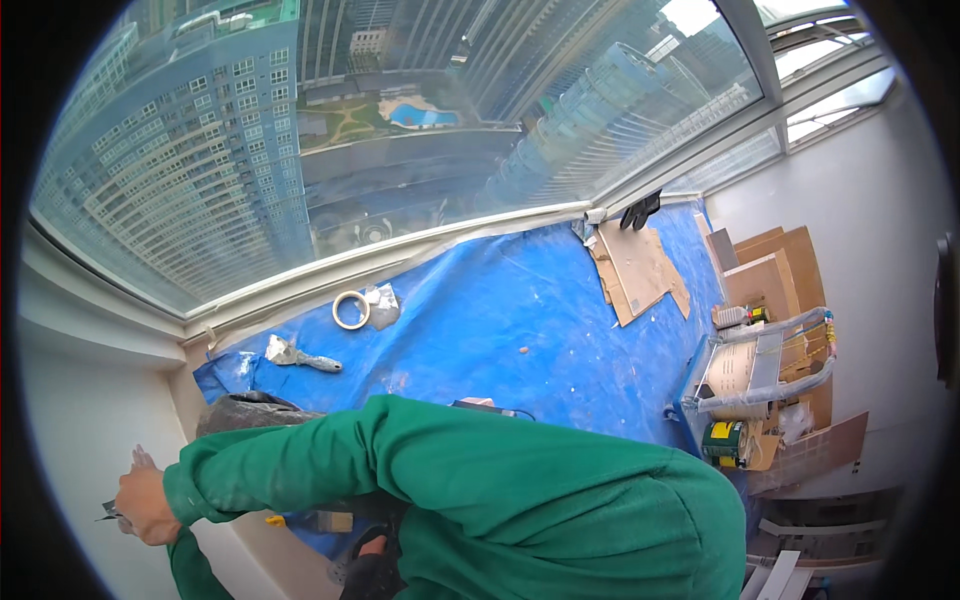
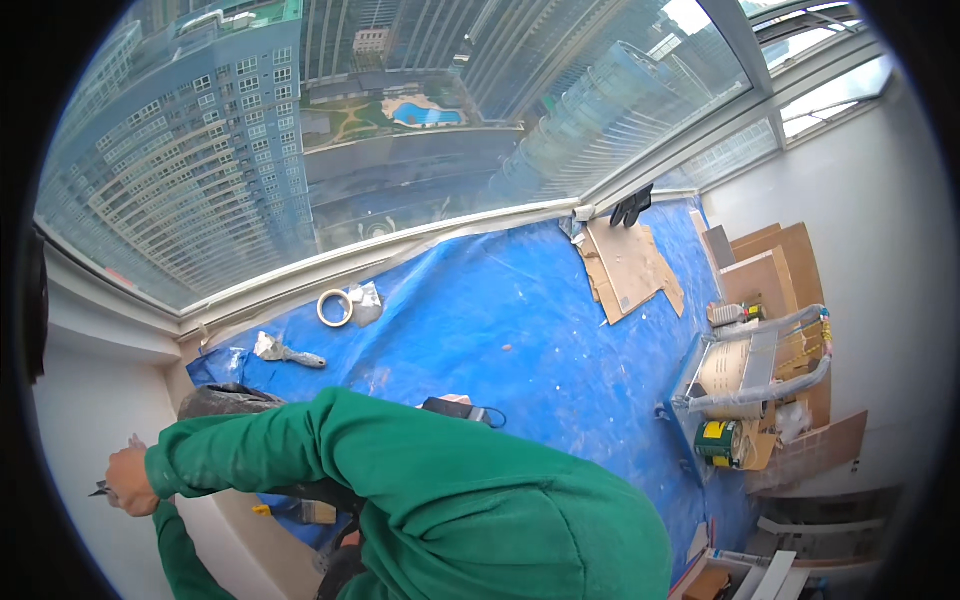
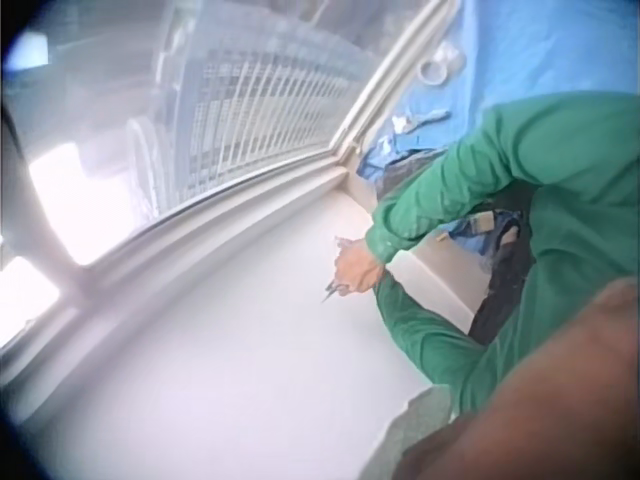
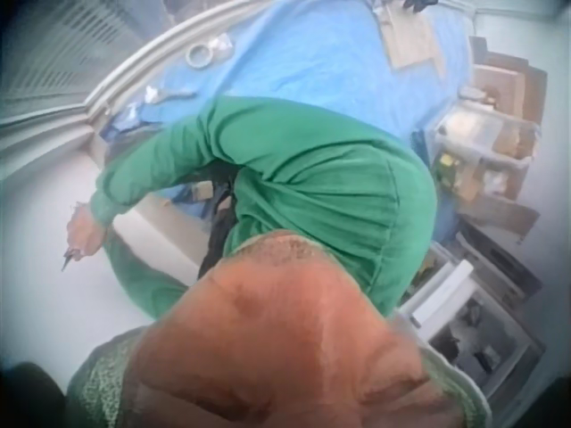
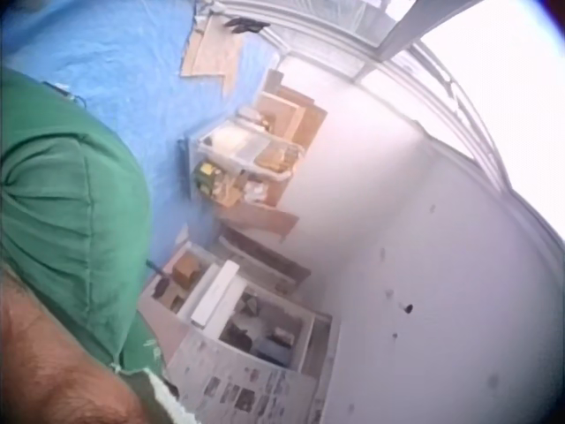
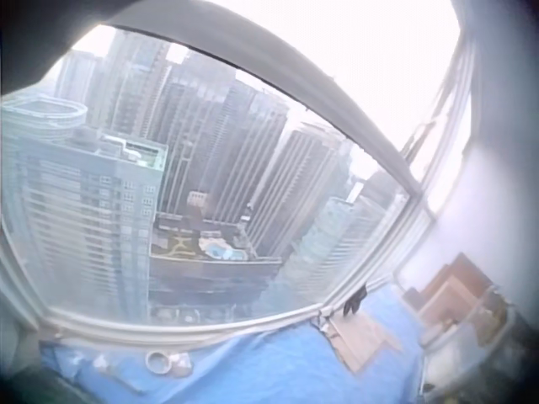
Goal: The person sands the lower portion of a wall using a piece of sandpaper and a brush, then collects the resulting dust into a dustpan.
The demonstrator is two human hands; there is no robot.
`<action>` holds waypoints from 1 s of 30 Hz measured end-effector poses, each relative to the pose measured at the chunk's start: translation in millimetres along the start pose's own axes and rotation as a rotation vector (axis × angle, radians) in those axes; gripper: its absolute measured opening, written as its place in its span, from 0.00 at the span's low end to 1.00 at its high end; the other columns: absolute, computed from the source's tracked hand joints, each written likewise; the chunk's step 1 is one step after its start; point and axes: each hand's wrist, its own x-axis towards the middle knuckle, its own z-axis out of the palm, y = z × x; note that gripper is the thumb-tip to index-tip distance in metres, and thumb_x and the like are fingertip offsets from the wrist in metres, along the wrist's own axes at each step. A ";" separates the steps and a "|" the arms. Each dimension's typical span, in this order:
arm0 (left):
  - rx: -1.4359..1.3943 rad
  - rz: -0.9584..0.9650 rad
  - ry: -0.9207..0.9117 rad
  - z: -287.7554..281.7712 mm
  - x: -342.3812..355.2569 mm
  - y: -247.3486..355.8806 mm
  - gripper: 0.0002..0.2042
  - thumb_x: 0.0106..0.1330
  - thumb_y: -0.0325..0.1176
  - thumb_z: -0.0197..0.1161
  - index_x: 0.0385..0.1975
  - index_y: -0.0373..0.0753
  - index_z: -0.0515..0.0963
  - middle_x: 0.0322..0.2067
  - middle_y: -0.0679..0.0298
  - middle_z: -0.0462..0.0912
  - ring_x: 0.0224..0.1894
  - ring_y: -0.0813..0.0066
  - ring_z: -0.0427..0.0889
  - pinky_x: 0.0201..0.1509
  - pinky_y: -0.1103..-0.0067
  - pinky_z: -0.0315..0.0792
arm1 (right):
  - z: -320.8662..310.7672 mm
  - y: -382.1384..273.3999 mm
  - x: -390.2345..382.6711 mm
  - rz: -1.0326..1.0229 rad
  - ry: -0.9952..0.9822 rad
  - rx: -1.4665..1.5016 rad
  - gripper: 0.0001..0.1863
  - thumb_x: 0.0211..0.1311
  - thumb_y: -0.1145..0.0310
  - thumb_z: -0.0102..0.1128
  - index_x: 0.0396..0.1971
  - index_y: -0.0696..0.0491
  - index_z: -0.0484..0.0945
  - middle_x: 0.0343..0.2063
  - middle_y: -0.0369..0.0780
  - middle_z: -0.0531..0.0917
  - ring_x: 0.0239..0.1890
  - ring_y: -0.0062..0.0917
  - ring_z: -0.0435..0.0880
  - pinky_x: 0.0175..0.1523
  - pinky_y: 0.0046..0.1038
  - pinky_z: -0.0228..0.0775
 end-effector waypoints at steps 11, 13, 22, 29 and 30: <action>0.361 0.165 0.287 267.4 -24.1 -73.9 0.38 0.56 0.36 0.55 0.68 0.31 0.51 0.73 0.57 0.43 0.75 0.60 0.34 0.78 0.68 0.28 | -73.8 16.7 54.5 -0.091 -0.832 0.288 0.17 0.59 0.63 0.50 0.19 0.58 0.81 0.20 0.49 0.81 0.27 0.44 0.82 0.39 0.41 0.75; 0.375 0.119 0.180 287.7 -44.2 -74.6 0.39 0.57 0.40 0.57 0.69 0.32 0.52 0.73 0.57 0.42 0.75 0.59 0.33 0.78 0.67 0.27 | -76.1 14.8 54.8 -0.066 -0.793 0.236 0.17 0.59 0.63 0.50 0.19 0.58 0.81 0.21 0.50 0.82 0.27 0.45 0.82 0.39 0.41 0.75; -0.544 -0.043 0.157 170.3 -129.9 -20.6 0.34 0.54 0.48 0.69 0.56 0.30 0.70 0.40 0.45 0.82 0.44 0.46 0.80 0.49 0.61 0.74 | -68.2 58.3 73.1 -0.129 -0.749 0.211 0.22 0.68 0.54 0.46 0.41 0.60 0.77 0.31 0.57 0.81 0.37 0.55 0.79 0.45 0.48 0.71; -0.870 -0.143 0.411 73.6 -239.1 0.7 0.34 0.59 0.46 0.63 0.61 0.32 0.66 0.55 0.46 0.75 0.54 0.49 0.75 0.58 0.65 0.70 | -29.3 131.7 107.0 0.386 -1.169 0.207 0.28 0.68 0.48 0.50 0.46 0.62 0.76 0.39 0.43 0.81 0.45 0.30 0.77 0.46 0.35 0.71; -0.861 -0.131 0.390 65.9 -250.0 1.7 0.34 0.59 0.46 0.64 0.61 0.31 0.65 0.55 0.46 0.75 0.54 0.49 0.75 0.58 0.65 0.69 | -13.7 140.6 103.6 0.492 -1.243 0.211 0.27 0.68 0.49 0.49 0.48 0.61 0.76 0.42 0.43 0.80 0.46 0.30 0.76 0.47 0.36 0.71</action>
